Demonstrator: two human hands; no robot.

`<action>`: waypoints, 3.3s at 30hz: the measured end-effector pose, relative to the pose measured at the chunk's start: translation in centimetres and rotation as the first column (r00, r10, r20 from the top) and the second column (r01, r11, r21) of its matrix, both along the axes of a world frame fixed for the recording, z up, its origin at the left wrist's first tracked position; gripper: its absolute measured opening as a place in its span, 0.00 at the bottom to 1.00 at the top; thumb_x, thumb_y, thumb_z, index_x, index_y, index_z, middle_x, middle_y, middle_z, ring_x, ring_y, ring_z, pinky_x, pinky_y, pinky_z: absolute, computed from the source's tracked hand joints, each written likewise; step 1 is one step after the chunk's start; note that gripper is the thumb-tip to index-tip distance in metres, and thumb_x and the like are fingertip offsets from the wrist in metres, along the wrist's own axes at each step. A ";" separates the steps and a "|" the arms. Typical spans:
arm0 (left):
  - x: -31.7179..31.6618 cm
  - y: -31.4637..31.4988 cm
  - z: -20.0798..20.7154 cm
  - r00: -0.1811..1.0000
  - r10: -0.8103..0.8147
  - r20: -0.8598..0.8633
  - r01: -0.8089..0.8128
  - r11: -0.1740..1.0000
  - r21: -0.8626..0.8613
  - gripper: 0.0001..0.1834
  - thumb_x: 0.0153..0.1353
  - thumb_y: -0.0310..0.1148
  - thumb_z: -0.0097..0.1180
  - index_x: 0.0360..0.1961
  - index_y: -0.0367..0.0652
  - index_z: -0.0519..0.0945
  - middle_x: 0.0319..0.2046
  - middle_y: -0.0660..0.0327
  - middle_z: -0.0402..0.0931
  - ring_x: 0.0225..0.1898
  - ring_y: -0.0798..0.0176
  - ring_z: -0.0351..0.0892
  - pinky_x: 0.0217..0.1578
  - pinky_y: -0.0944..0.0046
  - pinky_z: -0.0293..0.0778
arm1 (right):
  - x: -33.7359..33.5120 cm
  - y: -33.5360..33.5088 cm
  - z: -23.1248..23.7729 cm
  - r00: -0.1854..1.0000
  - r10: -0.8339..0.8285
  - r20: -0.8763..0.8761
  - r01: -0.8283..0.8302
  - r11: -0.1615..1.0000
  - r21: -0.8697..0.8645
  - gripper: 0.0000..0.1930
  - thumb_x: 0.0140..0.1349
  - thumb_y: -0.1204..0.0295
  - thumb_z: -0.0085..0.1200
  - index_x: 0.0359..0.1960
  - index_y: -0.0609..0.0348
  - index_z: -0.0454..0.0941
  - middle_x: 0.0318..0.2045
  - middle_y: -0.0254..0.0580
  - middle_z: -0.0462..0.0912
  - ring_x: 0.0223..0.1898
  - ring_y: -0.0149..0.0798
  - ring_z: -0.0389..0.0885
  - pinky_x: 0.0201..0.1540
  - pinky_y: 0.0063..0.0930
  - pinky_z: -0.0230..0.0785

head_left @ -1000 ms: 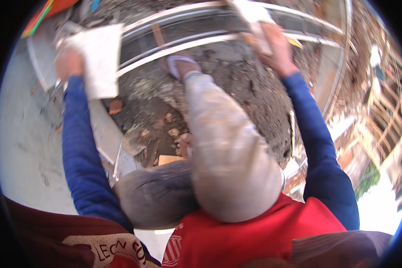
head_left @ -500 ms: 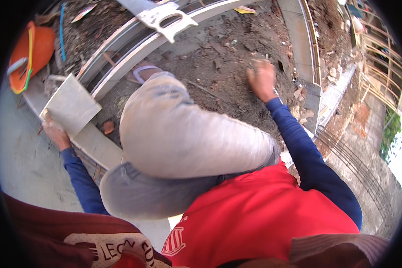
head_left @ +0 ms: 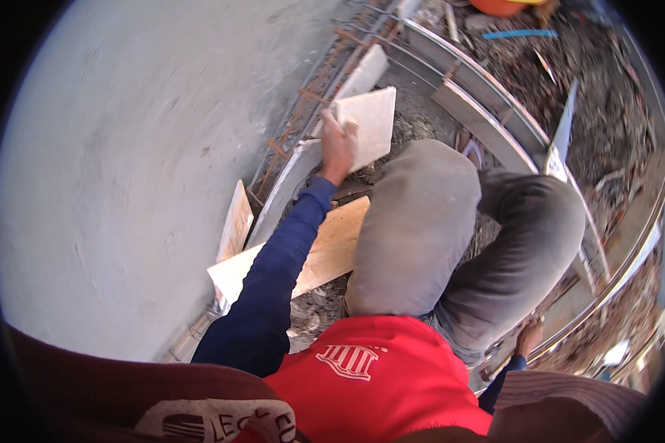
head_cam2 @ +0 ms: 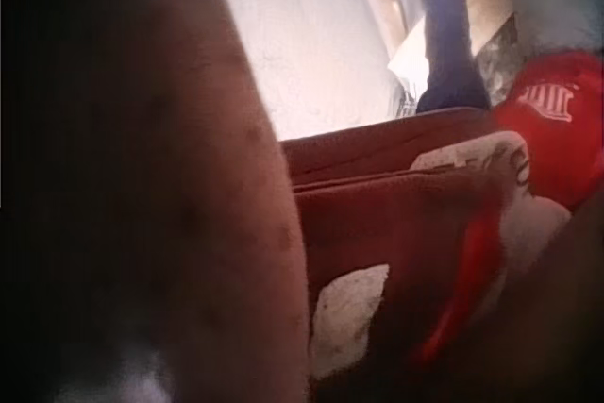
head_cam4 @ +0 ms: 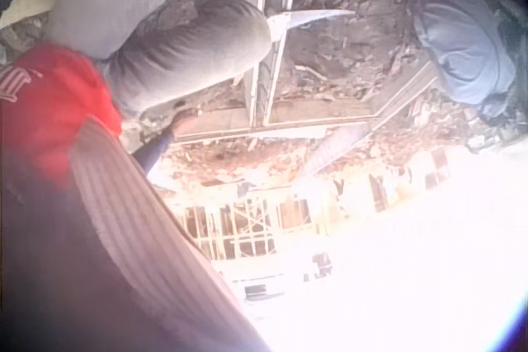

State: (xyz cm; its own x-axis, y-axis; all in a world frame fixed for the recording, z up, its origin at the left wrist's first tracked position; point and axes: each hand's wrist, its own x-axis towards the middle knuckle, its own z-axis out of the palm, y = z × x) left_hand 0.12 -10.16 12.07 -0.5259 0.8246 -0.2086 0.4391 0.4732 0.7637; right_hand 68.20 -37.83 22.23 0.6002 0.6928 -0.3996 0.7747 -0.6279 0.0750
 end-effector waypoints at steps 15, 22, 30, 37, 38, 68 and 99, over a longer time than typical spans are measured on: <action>4.4 -2.6 -7.9 0.986 -0.062 -0.156 0.057 0.998 -0.040 0.21 0.64 0.37 0.63 0.53 0.39 0.75 0.47 0.44 0.76 0.48 0.37 0.81 0.50 0.41 0.77 | -28.6 39.0 24.4 0.605 0.794 0.064 -0.229 0.097 0.969 0.17 0.79 0.65 0.45 0.30 0.60 0.68 0.21 0.30 0.61 0.21 0.24 0.59 0.23 0.22 0.51; 6.4 3.6 -6.6 0.975 0.180 0.130 -0.164 0.979 -0.122 0.26 0.62 0.38 0.62 0.49 0.25 0.70 0.51 0.35 0.73 0.51 0.33 0.80 0.55 0.43 0.77 | -36.3 46.0 20.2 0.478 0.862 0.167 -0.452 0.079 0.888 0.14 0.79 0.64 0.47 0.47 0.63 0.79 0.39 0.43 0.83 0.38 0.31 0.81 0.43 0.28 0.73; 7.8 13.7 -14.1 0.957 0.286 0.046 -0.272 0.942 -0.196 0.27 0.67 0.49 0.51 0.37 0.31 0.86 0.34 0.42 0.86 0.43 0.39 0.87 0.49 0.46 0.77 | -39.7 47.9 11.9 0.417 0.744 -0.523 -0.130 0.618 0.775 0.16 0.76 0.65 0.54 0.52 0.68 0.78 0.43 0.45 0.89 0.42 0.33 0.87 0.46 0.29 0.80; 8.6 18.6 -17.7 0.893 0.353 0.279 -0.298 0.929 -0.220 0.26 0.65 0.46 0.56 0.42 0.25 0.78 0.40 0.41 0.82 0.43 0.44 0.85 0.47 0.50 0.78 | -34.4 55.7 7.0 0.389 0.609 -0.692 0.073 0.728 0.681 0.17 0.77 0.64 0.52 0.56 0.67 0.77 0.54 0.50 0.84 0.49 0.39 0.87 0.54 0.35 0.84; 8.5 18.7 -17.7 0.885 0.371 0.280 -0.325 0.925 -0.198 0.27 0.65 0.45 0.57 0.43 0.24 0.77 0.41 0.40 0.81 0.43 0.44 0.85 0.47 0.50 0.78 | -33.6 56.9 5.5 0.373 0.575 -0.728 0.148 0.738 0.658 0.17 0.77 0.65 0.52 0.56 0.68 0.76 0.55 0.51 0.84 0.49 0.40 0.87 0.55 0.36 0.84; 6.1 13.3 -10.8 0.986 0.122 0.109 -0.116 0.991 -0.067 0.38 0.52 0.43 0.78 0.55 0.29 0.73 0.40 0.50 0.78 0.44 0.49 0.78 0.45 0.48 0.76 | -49.2 47.4 -16.5 -0.009 0.998 -0.061 -0.954 0.009 0.299 0.14 0.62 0.75 0.54 0.49 0.68 0.76 0.31 0.52 0.86 0.32 0.51 0.88 0.34 0.44 0.80; -8.7 10.8 -5.5 0.895 -0.424 -0.137 0.387 0.892 -0.232 0.17 0.46 0.40 0.75 0.33 0.40 0.87 0.31 0.42 0.84 0.37 0.38 0.86 0.39 0.42 0.79 | -50.1 50.7 -17.0 -0.063 0.995 0.080 -0.967 -0.081 0.240 0.10 0.64 0.65 0.56 0.36 0.59 0.81 0.27 0.56 0.87 0.31 0.58 0.89 0.33 0.48 0.82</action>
